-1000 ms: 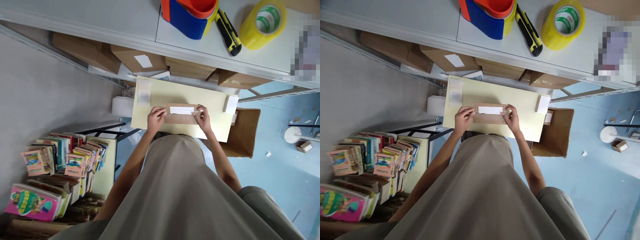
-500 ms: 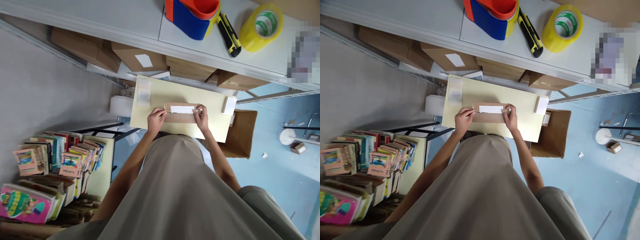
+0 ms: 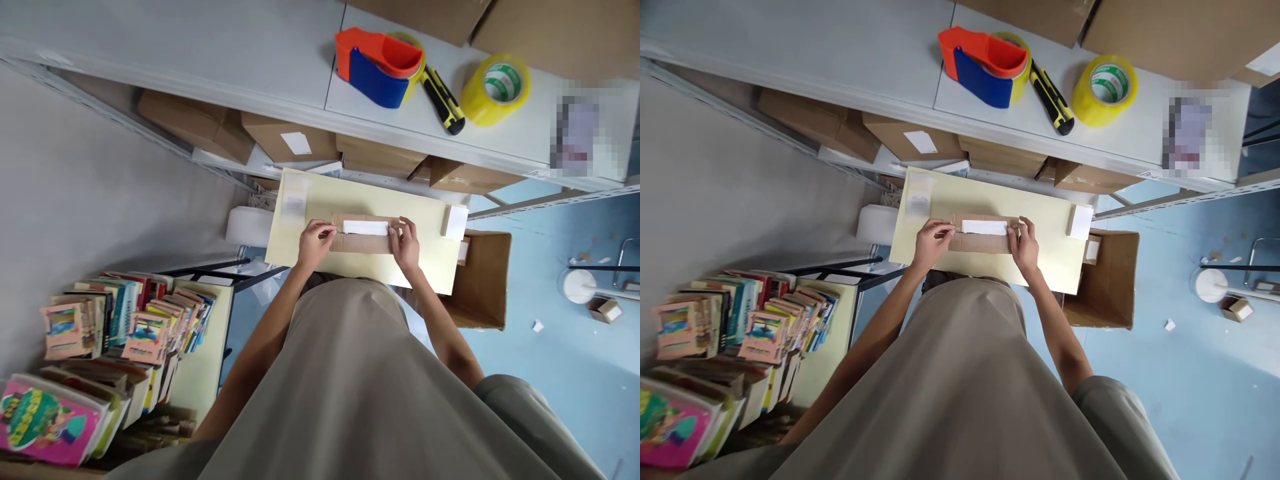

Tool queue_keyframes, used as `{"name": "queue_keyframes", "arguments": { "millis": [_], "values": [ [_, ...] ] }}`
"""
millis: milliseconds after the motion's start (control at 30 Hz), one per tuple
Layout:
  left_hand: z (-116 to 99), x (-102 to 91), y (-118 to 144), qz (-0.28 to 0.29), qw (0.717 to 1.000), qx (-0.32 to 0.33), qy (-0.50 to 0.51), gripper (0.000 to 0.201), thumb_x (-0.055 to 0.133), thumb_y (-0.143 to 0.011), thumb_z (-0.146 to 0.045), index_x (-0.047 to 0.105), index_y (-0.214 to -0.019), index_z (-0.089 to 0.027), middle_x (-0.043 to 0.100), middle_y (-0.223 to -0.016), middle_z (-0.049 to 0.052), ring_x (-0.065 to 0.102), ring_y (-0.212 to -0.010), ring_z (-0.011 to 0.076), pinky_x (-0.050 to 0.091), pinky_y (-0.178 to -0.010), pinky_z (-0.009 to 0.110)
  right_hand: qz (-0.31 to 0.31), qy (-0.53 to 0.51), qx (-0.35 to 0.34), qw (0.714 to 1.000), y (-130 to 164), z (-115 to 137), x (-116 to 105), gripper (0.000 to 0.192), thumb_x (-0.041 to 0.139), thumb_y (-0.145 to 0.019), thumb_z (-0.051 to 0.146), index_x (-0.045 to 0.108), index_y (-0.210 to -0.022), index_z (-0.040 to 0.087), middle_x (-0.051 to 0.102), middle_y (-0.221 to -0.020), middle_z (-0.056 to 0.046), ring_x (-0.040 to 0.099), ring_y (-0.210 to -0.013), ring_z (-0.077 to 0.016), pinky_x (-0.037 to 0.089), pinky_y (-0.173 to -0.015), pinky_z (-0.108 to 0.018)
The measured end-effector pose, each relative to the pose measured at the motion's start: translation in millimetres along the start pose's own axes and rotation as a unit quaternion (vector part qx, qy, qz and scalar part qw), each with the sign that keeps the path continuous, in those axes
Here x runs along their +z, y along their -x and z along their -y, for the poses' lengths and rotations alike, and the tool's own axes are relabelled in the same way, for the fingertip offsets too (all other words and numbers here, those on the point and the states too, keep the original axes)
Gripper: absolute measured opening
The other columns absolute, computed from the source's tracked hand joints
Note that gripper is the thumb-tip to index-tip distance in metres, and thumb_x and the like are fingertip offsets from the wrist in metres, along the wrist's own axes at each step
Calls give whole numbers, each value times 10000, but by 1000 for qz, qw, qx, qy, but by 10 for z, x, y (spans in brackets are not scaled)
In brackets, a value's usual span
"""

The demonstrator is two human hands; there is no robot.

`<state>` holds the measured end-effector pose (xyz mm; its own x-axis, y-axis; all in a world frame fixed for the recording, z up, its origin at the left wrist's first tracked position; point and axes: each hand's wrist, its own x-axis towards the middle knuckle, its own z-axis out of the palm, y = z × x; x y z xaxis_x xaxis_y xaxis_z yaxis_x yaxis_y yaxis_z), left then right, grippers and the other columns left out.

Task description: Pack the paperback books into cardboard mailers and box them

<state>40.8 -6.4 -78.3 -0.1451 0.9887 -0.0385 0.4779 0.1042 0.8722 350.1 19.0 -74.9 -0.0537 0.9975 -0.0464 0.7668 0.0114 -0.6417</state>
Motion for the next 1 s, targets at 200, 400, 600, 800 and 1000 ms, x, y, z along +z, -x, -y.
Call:
{"name": "queue_keyframes", "arguments": {
  "millis": [200,400,600,800,1000],
  "values": [
    [-292,-289,-248,-27,992,109,-51,124,776,-1024,-258,898,-1032,-236,797,-1281,120,806,-1231,287,658,-1155,480,-105,112,-104,983,-52,211,-297,451,471,-1221,485,814,-1112,212,777,-1383,-190,754,-1000,-260,605,-799,-369],
    [-1074,-535,-783,-87,969,233,-2,221,682,-1050,-166,881,-1099,-248,836,-1277,82,804,-1241,258,633,-1166,462,-211,148,-223,940,-795,749,-942,348,514,-1204,432,793,-1224,226,794,-1299,-172,722,-1144,-347,583,-1034,-528],
    [-1882,-483,-1288,-140,942,301,58,119,772,-1011,-149,850,-1036,-235,842,-1198,68,808,-1180,238,622,-1140,424,-162,160,-282,932,-1757,1515,-1343,513,437,-1185,442,607,-1600,192,654,-1591,-244,595,-1455,-438,486,-1219,-658],
    [-2197,-336,-1585,-153,941,285,98,230,750,-1087,-272,768,-864,-221,837,-1045,65,816,-1030,211,629,-1039,360,-5,265,-242,933,-2557,2042,-1039,607,506,-1113,331,512,-1596,-36,649,-1545,-384,566,-1499,-494,372,-1304,-708],
    [-1865,-312,-1323,-124,959,197,161,212,599,-1177,-327,788,-1167,-233,860,-1103,78,840,-1116,216,657,-1046,367,1,257,-161,953,-2649,2034,-863,476,546,-1155,342,573,-1518,36,766,-1377,-330,702,-1377,-473,454,-1272,-671]
  ]
}}
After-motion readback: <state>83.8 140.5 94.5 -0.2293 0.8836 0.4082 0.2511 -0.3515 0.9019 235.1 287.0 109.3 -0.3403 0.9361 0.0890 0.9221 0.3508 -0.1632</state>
